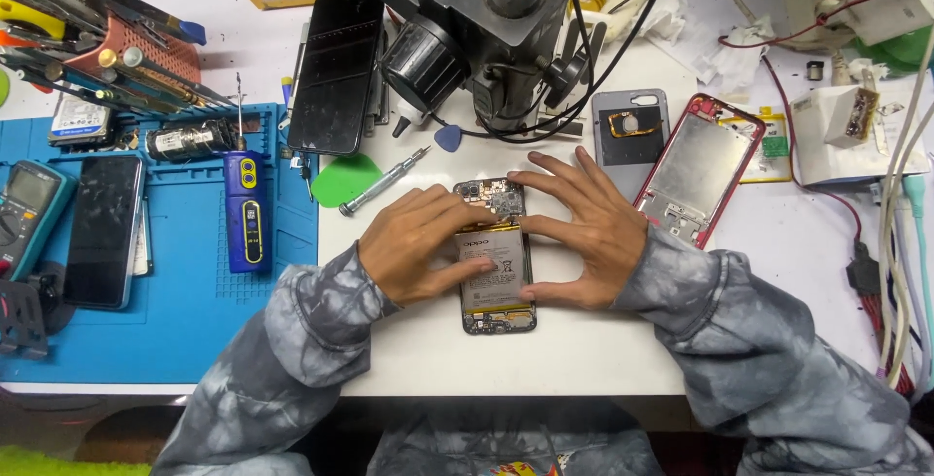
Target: The person assembles a smartphone by placing a battery into the chassis, connecting internal components, and fitting the back cover. They then handle a second phone, aligning its internal parts and back cover before setting it down.
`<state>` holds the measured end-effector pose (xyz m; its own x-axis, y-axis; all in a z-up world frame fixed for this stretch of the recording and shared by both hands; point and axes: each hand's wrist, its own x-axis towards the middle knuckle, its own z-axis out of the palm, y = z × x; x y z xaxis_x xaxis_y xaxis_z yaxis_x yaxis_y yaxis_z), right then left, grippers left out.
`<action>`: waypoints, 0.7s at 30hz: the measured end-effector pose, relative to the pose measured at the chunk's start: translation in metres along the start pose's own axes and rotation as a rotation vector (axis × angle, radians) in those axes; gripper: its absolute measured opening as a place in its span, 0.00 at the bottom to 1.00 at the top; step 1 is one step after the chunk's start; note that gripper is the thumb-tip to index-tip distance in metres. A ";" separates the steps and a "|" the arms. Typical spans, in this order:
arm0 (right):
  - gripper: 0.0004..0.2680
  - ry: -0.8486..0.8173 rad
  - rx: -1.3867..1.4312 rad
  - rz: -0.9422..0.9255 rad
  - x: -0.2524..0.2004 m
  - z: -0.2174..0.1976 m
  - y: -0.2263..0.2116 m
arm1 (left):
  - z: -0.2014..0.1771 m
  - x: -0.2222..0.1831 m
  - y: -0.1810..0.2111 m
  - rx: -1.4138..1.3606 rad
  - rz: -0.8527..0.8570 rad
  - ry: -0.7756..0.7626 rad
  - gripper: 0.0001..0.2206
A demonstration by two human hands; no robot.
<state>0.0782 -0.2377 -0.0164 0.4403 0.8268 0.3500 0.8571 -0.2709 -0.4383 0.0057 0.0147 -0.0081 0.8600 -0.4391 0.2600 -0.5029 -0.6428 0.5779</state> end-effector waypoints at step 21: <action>0.35 -0.071 0.055 0.097 0.001 -0.003 -0.001 | -0.002 0.002 0.003 0.068 0.040 -0.050 0.13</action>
<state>0.0790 -0.2378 -0.0134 0.4989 0.8313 0.2450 0.7944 -0.3256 -0.5128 0.0063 0.0131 -0.0042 0.8344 -0.4951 0.2423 -0.5433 -0.6642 0.5136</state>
